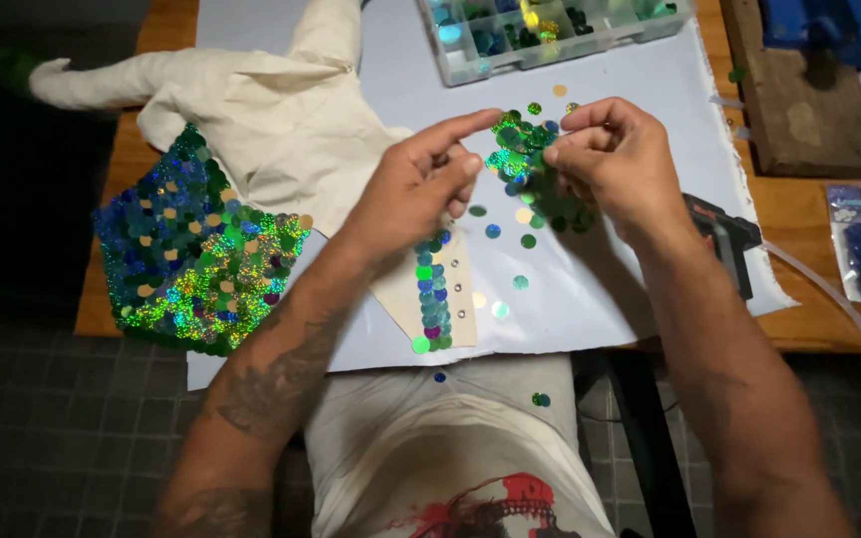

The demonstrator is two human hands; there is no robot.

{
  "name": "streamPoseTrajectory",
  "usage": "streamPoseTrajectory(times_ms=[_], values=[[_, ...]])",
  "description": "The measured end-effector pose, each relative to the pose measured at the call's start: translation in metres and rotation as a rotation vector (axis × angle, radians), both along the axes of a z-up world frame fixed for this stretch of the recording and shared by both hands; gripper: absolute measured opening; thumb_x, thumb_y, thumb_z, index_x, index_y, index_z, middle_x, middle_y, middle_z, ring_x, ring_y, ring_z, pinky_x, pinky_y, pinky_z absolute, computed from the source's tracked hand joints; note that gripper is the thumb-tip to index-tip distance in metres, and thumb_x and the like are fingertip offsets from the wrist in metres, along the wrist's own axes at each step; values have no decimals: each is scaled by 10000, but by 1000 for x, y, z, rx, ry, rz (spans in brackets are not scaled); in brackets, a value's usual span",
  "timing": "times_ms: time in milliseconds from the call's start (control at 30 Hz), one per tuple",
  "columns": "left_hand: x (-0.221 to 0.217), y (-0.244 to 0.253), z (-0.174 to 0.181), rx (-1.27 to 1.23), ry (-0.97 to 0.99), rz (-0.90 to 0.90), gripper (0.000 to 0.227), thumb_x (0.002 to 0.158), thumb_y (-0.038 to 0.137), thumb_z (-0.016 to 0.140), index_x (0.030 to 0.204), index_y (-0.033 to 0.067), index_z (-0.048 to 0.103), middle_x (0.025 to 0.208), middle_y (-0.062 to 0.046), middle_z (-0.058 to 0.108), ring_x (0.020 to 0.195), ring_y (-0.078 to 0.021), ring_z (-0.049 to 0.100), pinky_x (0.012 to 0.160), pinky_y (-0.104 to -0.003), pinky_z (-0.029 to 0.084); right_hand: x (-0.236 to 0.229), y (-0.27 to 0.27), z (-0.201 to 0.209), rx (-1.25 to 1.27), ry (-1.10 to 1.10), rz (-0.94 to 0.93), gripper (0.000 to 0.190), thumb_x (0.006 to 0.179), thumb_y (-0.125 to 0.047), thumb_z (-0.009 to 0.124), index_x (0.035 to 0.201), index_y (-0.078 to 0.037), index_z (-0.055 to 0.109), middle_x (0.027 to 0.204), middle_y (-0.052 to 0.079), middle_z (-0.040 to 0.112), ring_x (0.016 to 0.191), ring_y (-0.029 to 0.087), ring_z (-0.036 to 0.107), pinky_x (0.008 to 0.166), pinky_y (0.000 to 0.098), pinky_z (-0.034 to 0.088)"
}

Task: Glue sequins onto a fabric garment using a hot glue gun

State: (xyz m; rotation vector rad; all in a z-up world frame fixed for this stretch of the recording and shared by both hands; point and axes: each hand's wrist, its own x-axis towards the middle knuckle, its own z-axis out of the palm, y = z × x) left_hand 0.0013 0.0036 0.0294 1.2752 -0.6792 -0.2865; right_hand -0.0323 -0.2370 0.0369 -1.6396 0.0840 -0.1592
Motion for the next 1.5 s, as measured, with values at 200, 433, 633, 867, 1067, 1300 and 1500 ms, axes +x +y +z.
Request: streamPoseTrajectory(times_ms=[200,433,633,867,1067,1300,1500], values=[[0,9,5,-162,104,-45,403,1069,114,605,1446,-19,548,717,-102,569,573,-153,590,515,-234,486,19,-19,-40,-787,-4,-86,138,841,-148,896,946,-178,812,845,33,679,746,239,670,689,330,534],[7,-1,8,-309,258,-82,486,1019,174,651,1419,-66,515,712,-41,469,619,-133,505,541,-227,438,-6,21,10,-484,-73,161,328,896,-24,758,1209,-121,753,929,37,472,854,177,476,802,314,435],[17,-2,3,-294,351,-102,521,995,237,671,1412,-35,518,736,-22,439,657,-112,429,590,-222,410,-2,39,8,-297,51,316,171,885,-155,821,1052,-151,783,844,-56,439,738,91,401,701,220,348],[21,4,2,-351,369,-93,504,983,179,692,1399,-51,526,744,0,465,630,-105,414,572,-215,402,5,25,-7,-376,29,220,94,960,-184,768,890,-149,717,849,-58,467,717,66,399,712,216,365],[17,-7,6,-345,433,-117,525,958,196,716,1385,-46,531,739,-5,481,622,-108,440,567,-198,414,3,44,-8,-230,-93,345,75,957,-181,741,938,-110,728,862,-31,643,745,64,544,703,227,437],[34,8,-5,-457,401,-98,472,978,127,682,1397,-19,523,755,0,480,609,-127,428,546,-233,319,26,6,-39,-695,-206,123,126,925,-206,798,868,-103,754,871,38,704,836,175,606,756,329,458],[71,58,-17,-961,549,-394,412,1077,142,646,1479,196,575,845,112,379,719,-17,337,602,-118,414,28,-19,-57,-1087,-282,-16,214,974,-259,740,883,-67,765,842,114,719,817,341,603,750,472,455]])
